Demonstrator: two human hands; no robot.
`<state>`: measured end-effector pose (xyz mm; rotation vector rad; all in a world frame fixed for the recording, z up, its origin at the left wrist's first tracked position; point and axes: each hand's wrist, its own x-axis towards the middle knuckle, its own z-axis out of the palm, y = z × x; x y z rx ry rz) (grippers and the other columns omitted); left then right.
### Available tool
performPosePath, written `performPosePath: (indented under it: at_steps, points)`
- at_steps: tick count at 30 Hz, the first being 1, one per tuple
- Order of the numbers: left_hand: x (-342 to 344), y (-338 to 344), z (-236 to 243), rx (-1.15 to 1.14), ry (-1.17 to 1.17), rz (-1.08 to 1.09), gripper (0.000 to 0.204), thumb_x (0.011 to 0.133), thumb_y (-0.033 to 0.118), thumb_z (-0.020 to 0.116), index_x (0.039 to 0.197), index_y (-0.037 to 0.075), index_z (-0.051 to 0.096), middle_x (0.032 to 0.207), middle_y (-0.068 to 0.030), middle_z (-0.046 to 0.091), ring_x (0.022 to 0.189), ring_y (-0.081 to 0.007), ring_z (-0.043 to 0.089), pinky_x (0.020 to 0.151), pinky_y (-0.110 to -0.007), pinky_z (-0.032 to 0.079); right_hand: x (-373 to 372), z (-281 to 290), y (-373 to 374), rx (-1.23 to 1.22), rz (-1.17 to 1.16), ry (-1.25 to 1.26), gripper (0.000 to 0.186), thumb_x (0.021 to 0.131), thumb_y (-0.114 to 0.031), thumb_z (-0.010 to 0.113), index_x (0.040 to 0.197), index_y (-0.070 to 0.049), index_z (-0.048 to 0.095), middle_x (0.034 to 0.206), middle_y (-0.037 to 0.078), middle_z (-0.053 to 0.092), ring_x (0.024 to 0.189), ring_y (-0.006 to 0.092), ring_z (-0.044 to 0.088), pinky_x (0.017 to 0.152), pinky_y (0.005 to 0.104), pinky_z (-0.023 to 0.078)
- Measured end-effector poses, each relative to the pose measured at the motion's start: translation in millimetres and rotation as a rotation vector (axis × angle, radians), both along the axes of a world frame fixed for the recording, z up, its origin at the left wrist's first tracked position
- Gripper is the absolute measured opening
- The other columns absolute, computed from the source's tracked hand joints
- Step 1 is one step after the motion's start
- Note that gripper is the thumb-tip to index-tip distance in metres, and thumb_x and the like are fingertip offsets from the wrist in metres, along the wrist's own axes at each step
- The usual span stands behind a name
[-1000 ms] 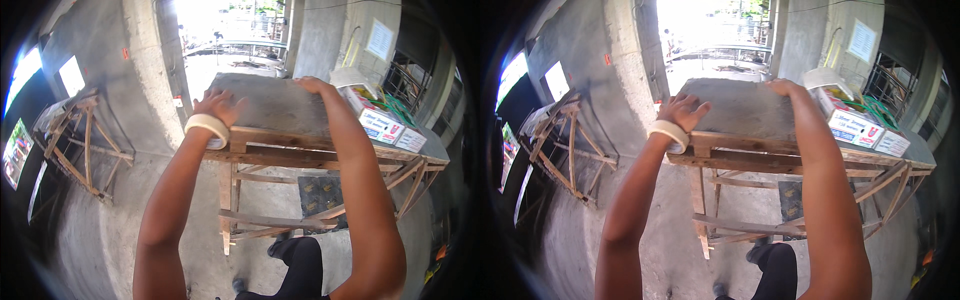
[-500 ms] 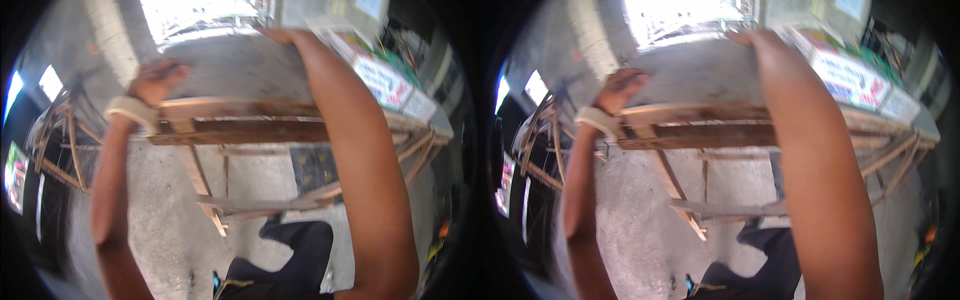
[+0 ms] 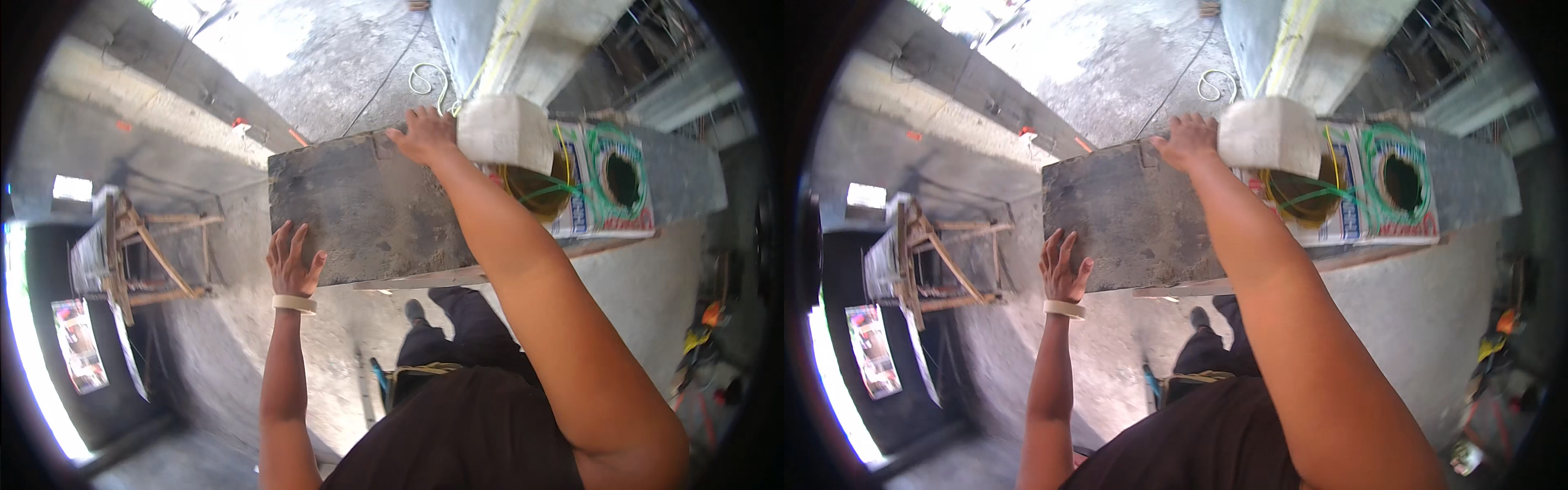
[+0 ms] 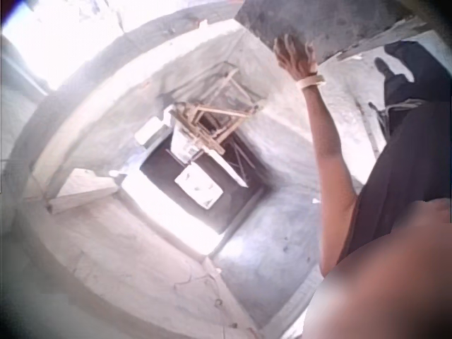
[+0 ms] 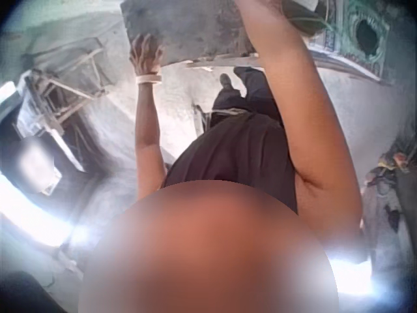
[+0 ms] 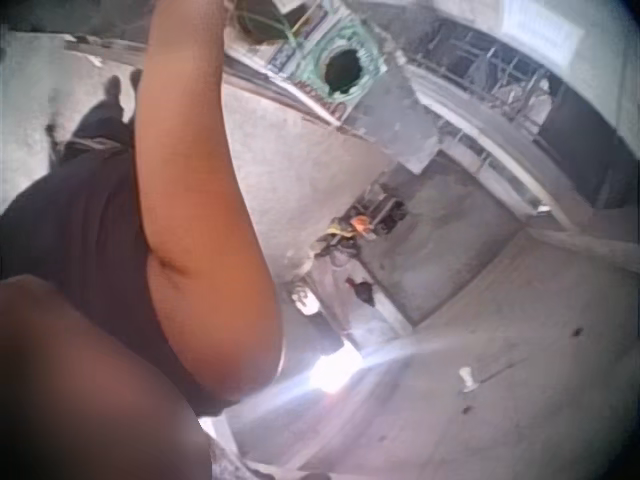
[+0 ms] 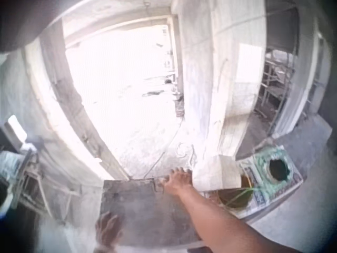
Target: The person climbs a ladder and works on a concrete pillar, pulling a black cable through a conduit. They then use electrical tape to secure the cable to the pillar.
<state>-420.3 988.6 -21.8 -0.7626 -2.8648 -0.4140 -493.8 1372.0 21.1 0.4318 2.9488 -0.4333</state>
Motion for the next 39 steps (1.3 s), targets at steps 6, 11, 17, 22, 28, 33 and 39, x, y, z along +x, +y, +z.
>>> performPosePath:
  at_steps: [6,11,17,22,28,33,39]
  points:
    - [-5.6,-5.2,0.4,0.064,-0.051,0.040,0.070,0.093,0.065,0.058,0.143,0.016,0.055,0.153,-0.0130,0.044,0.144,-0.0379,0.038,0.115,-0.055,0.031,-8.9,-2.6,7.1,0.053,0.054,-0.038,0.072,0.098,-0.060,0.048,0.143,-0.004,0.052,0.145,0.012,0.053,0.138,0.0303,0.045,0.114,0.0526,0.032]
    - [-11.2,-2.6,4.4,0.009,-0.081,0.036,0.069,0.093,0.062,0.059,0.144,0.015,0.051,0.152,-0.0149,0.042,0.144,-0.0402,0.036,0.115,-0.056,0.031,-12.6,-2.5,14.0,0.070,0.113,-0.065,0.074,0.096,-0.063,0.051,0.136,-0.001,0.054,0.138,0.015,0.056,0.130,0.0313,0.049,0.106,0.0516,0.037]
    - [-14.7,1.5,22.0,-0.035,-0.218,0.042,0.072,0.084,0.048,0.071,0.144,0.016,0.046,0.153,-0.0161,0.037,0.146,-0.0409,0.031,0.114,-0.059,0.030,-14.9,10.8,14.5,0.103,0.206,-0.181,0.076,0.090,-0.062,0.062,0.133,0.000,0.055,0.131,0.014,0.057,0.123,0.0305,0.051,0.102,0.0504,0.039]
    - [-14.6,4.0,22.2,-0.028,-0.195,0.047,0.072,0.083,0.046,0.072,0.142,0.015,0.047,0.152,-0.0165,0.038,0.144,-0.0417,0.033,0.113,-0.058,0.031,-18.8,18.2,19.0,0.099,0.268,-0.229,0.077,0.086,-0.059,0.070,0.135,-0.001,0.054,0.132,0.014,0.057,0.126,0.0301,0.051,0.104,0.0502,0.039]
    - [-19.9,10.5,34.7,0.084,-0.164,0.053,0.066,0.082,0.044,0.074,0.136,0.012,0.053,0.143,-0.0176,0.047,0.138,-0.0417,0.041,0.115,-0.057,0.030,-30.5,31.2,23.0,0.083,0.329,-0.346,0.079,0.086,-0.059,0.070,0.136,0.000,0.053,0.133,0.016,0.057,0.131,0.0328,0.050,0.109,0.0523,0.037]
    - [-65.2,78.0,58.2,0.108,-0.202,0.140,0.048,0.082,0.035,0.075,0.122,0.012,0.061,0.128,-0.0109,0.058,0.126,-0.0337,0.052,0.112,-0.056,0.031,-12.7,73.8,41.9,-0.033,0.524,0.024,0.074,0.088,-0.053,0.070,0.137,-0.001,0.053,0.137,0.021,0.054,0.136,0.0396,0.046,0.113,0.0547,0.033]
    - [-164.7,215.5,39.1,0.220,-0.348,-0.162,0.057,0.084,0.049,0.075,0.123,0.009,0.064,0.123,-0.0100,0.065,0.121,-0.0313,0.058,0.107,-0.052,0.037,27.4,71.1,107.5,0.040,0.355,0.245,0.057,0.090,-0.045,0.069,0.132,-0.007,0.059,0.131,0.016,0.059,0.127,0.0355,0.053,0.111,0.0568,0.032]
